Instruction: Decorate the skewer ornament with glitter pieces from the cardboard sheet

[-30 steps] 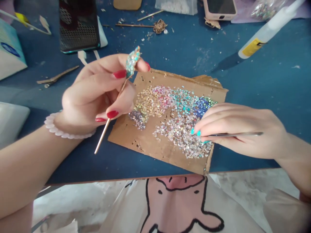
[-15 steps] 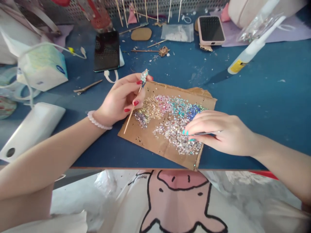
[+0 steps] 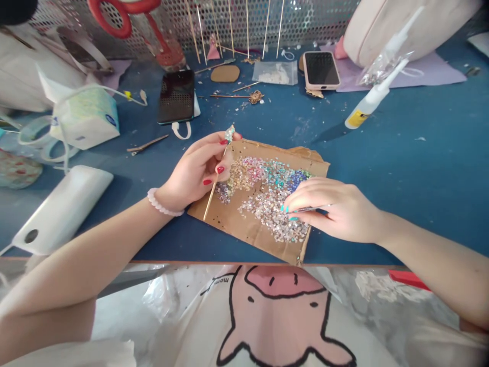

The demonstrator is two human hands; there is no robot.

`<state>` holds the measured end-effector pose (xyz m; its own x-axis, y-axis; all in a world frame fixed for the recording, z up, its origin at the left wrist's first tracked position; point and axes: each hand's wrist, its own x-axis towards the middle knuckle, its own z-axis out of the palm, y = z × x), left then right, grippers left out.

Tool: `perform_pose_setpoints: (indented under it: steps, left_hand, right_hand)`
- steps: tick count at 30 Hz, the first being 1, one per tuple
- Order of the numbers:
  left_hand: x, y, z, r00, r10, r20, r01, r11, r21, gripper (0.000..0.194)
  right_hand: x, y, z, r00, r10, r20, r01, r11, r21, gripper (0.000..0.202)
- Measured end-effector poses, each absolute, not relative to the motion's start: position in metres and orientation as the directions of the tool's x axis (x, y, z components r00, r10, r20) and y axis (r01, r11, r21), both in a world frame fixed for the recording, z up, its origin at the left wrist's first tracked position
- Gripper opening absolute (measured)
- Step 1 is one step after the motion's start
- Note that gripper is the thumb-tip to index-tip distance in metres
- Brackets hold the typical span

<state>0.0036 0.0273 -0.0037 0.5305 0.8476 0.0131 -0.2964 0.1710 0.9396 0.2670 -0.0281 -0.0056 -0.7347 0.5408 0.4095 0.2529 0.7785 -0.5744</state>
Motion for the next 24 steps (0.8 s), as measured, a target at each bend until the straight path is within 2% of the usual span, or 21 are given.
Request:
perform_pose_setpoints:
  steps: [8,11,13,24]
  left_hand:
    - [-0.008,0.021,0.003,0.469,0.881,0.067,-0.32,0.099,0.942,0.017]
    - [-0.01,0.017,0.007,0.41,0.909,0.082,-0.244,0.022,0.97,0.019]
    - [-0.01,0.013,0.011,0.39,0.92,0.039,-0.187,0.037,0.982,0.026]
    - [-0.01,-0.012,0.015,0.555,0.824,0.111,-0.088,-0.074,0.993,0.028]
  right_hand:
    - [0.267,-0.025,-0.007,-0.709,0.567,0.418,0.3,0.78,-0.55,0.006]
    - [0.269,-0.024,-0.006,-0.691,0.59,0.419,0.325,0.77,-0.549,0.006]
    - [0.27,-0.024,-0.005,-0.685,0.598,0.416,0.331,0.764,-0.554,0.007]
    - [0.27,-0.022,-0.001,-0.702,0.597,0.389,0.312,0.748,-0.586,0.013]
